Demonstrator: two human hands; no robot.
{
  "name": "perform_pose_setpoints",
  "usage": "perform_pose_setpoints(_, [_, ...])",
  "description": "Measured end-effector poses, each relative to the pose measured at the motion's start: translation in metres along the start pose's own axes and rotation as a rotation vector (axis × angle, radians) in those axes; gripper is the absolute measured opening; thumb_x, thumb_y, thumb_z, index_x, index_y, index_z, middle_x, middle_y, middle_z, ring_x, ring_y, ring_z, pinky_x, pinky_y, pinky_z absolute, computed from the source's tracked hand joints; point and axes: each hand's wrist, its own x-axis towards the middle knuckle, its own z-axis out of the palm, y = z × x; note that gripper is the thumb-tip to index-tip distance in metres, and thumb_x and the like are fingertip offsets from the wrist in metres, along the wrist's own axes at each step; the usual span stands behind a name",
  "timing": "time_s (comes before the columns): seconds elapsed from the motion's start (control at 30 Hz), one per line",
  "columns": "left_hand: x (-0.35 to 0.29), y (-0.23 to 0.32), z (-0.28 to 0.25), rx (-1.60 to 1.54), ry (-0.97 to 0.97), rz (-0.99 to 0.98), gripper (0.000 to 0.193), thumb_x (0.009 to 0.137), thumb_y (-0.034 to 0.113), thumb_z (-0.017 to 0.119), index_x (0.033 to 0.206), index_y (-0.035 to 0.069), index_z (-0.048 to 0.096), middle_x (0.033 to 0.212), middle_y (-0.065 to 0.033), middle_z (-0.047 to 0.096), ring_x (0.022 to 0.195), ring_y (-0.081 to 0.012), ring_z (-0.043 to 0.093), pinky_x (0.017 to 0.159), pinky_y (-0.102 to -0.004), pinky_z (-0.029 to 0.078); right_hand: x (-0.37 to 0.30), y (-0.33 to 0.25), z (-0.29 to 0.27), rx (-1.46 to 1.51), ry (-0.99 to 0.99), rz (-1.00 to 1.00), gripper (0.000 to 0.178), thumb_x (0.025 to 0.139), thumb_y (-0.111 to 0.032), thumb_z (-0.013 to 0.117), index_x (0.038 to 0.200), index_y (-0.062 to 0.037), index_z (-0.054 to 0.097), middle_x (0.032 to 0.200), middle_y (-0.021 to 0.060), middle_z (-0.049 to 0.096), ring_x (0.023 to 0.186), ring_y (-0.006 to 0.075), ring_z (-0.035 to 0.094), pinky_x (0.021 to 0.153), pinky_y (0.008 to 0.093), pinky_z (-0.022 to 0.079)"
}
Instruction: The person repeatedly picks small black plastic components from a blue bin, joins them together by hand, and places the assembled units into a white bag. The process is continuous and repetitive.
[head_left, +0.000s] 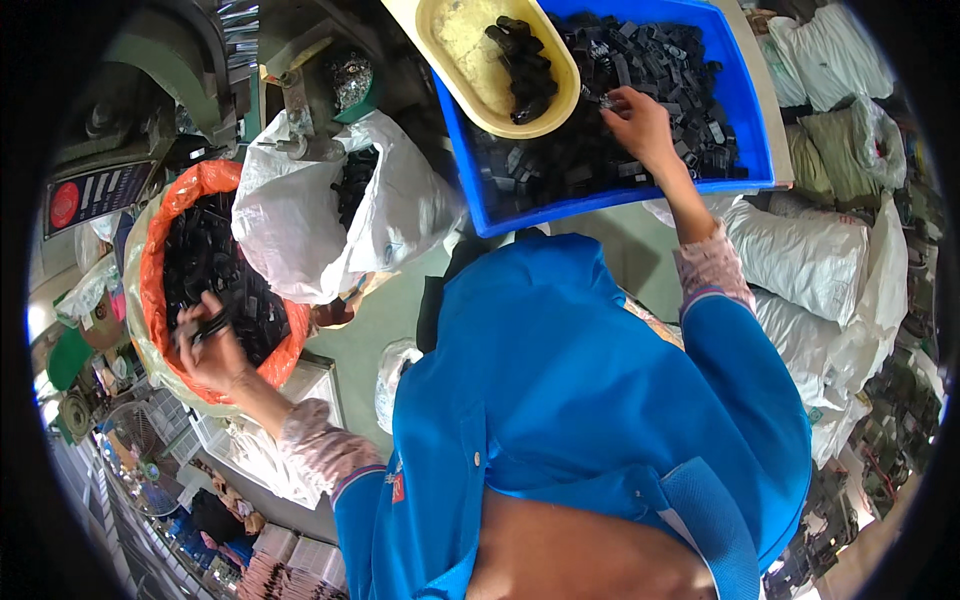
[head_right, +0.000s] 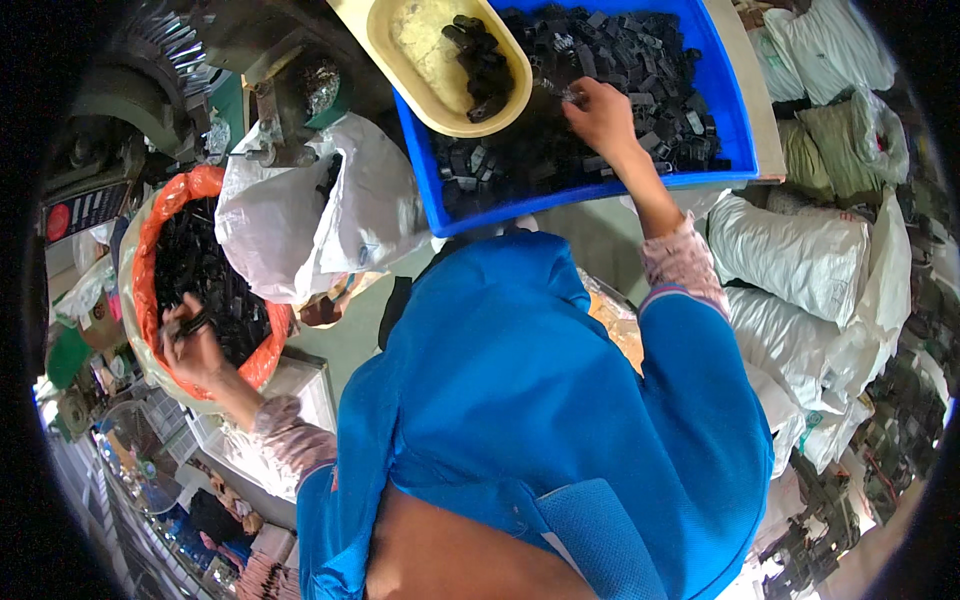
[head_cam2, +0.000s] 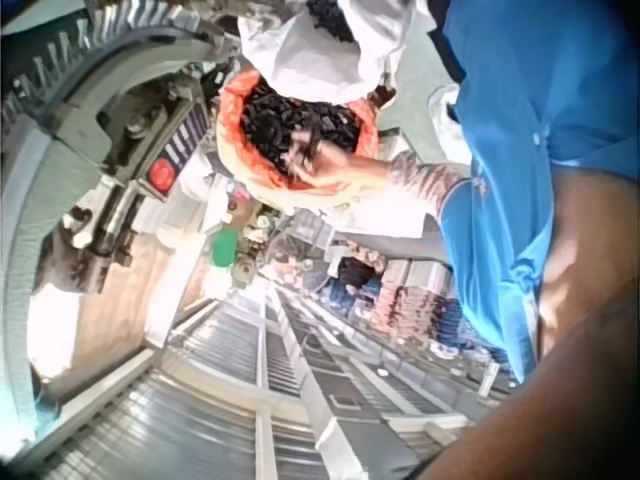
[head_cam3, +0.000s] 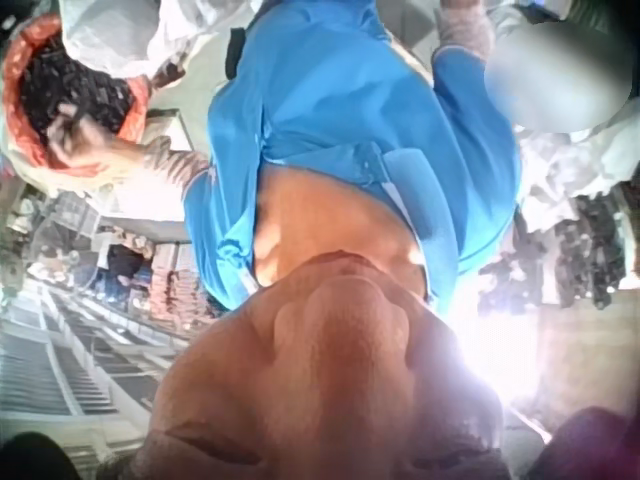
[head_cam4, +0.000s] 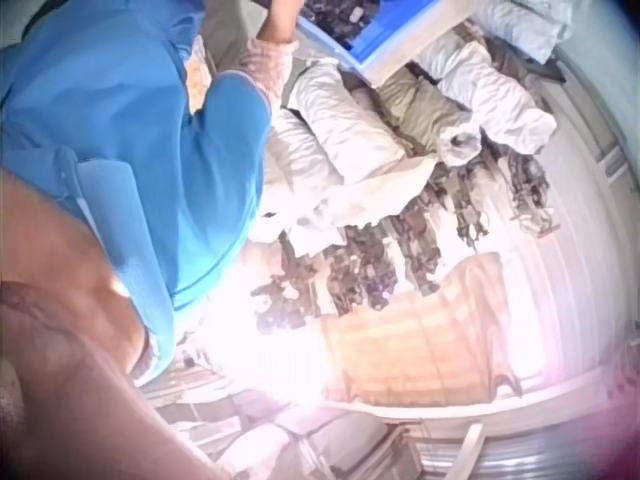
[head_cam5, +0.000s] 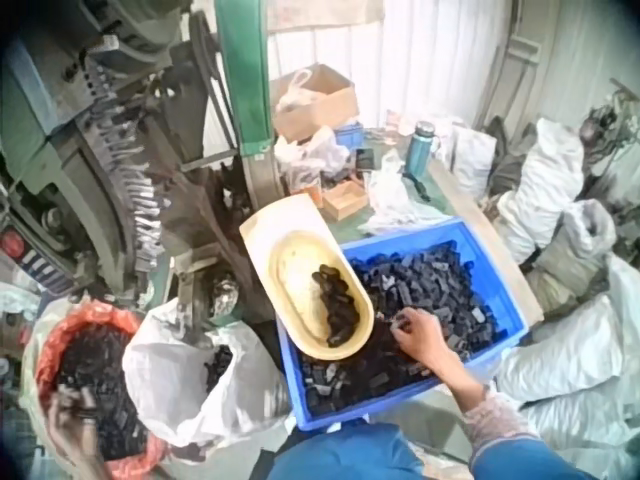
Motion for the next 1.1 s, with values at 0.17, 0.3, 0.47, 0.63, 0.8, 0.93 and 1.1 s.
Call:
perform_pose_setpoints(0.17, [-0.067, -0.208, 0.129, 0.616, -0.009, -0.430, 0.025, 0.085, 0.005, 0.067, 0.110, 0.002, 0.061, 0.072, -0.0022, 0.059, 0.060, -0.0105, 0.055, 0.054, -0.0241, 0.044, -0.020, 0.015, -0.031, 0.548, -0.170, 0.296, 0.034, 0.087, -0.010, 0.065, 0.117, 0.0041, 0.063, 0.096, 0.0154, 0.070, 0.085, 0.0213, 0.070, 0.073, 0.0310, 0.057])
perform_pose_setpoints(0.3, [-0.087, -0.322, 0.211, 0.538, -0.349, -0.736, 0.030, 0.084, 0.006, 0.072, 0.112, -0.003, 0.061, 0.084, -0.0056, 0.065, 0.066, -0.0128, 0.062, 0.057, -0.0259, 0.050, -0.028, -0.005, -0.054, 1.115, -0.283, 0.398, 0.032, 0.090, -0.002, 0.057, 0.120, 0.0095, 0.058, 0.104, 0.0187, 0.067, 0.091, 0.0222, 0.069, 0.078, 0.0302, 0.056])
perform_pose_setpoints(0.47, [-0.088, -0.385, 0.242, 0.587, -0.468, -0.823, 0.034, 0.085, 0.008, 0.072, 0.115, -0.003, 0.063, 0.093, -0.0080, 0.070, 0.076, -0.0148, 0.065, 0.066, -0.0266, 0.053, -0.047, -0.027, -0.073, 1.430, -0.447, 0.420, 0.032, 0.092, -0.003, 0.052, 0.122, 0.0094, 0.056, 0.102, 0.0189, 0.067, 0.087, 0.0224, 0.068, 0.079, 0.0296, 0.056])
perform_pose_setpoints(0.63, [-0.092, -0.406, 0.240, 0.678, -0.584, -0.849, 0.022, 0.084, 0.008, 0.073, 0.102, -0.003, 0.067, 0.090, -0.0090, 0.070, 0.075, -0.0146, 0.066, 0.067, -0.0271, 0.055, -0.057, -0.039, -0.077, 1.537, -0.490, 0.404, 0.028, 0.094, -0.009, 0.056, 0.117, 0.0065, 0.060, 0.099, 0.0147, 0.068, 0.084, 0.0192, 0.067, 0.077, 0.0289, 0.056])
perform_pose_setpoints(0.8, [-0.098, -0.412, 0.246, 0.691, -0.574, -0.884, 0.019, 0.085, 0.008, 0.073, 0.099, -0.002, 0.067, 0.087, -0.0094, 0.069, 0.076, -0.0159, 0.067, 0.067, -0.0284, 0.056, -0.062, -0.032, -0.067, 1.185, -0.379, 0.376, 0.026, 0.093, -0.021, 0.067, 0.107, 0.0004, 0.067, 0.094, 0.0057, 0.068, 0.080, 0.0119, 0.065, 0.071, 0.0264, 0.055])
perform_pose_setpoints(0.93, [-0.100, -0.424, 0.241, 0.574, -0.469, -0.930, 0.017, 0.085, 0.008, 0.071, 0.099, -0.002, 0.066, 0.086, -0.0095, 0.069, 0.075, -0.0173, 0.068, 0.068, -0.0306, 0.057, -0.064, -0.024, -0.068, 1.052, -0.350, 0.251, 0.026, 0.094, -0.018, 0.064, 0.111, 0.0016, 0.064, 0.094, 0.0057, 0.067, 0.082, 0.0108, 0.064, 0.070, 0.0242, 0.053])
perform_pose_setpoints(1.1, [-0.100, -0.437, 0.244, 0.558, -0.412, -0.958, 0.018, 0.086, 0.007, 0.070, 0.100, -0.002, 0.066, 0.089, -0.0105, 0.069, 0.075, -0.0191, 0.068, 0.069, -0.0324, 0.058, -0.064, -0.010, -0.079, 0.898, -0.351, 0.222, 0.025, 0.093, -0.017, 0.064, 0.110, 0.0019, 0.065, 0.090, 0.0063, 0.068, 0.081, 0.0110, 0.064, 0.068, 0.0247, 0.052])
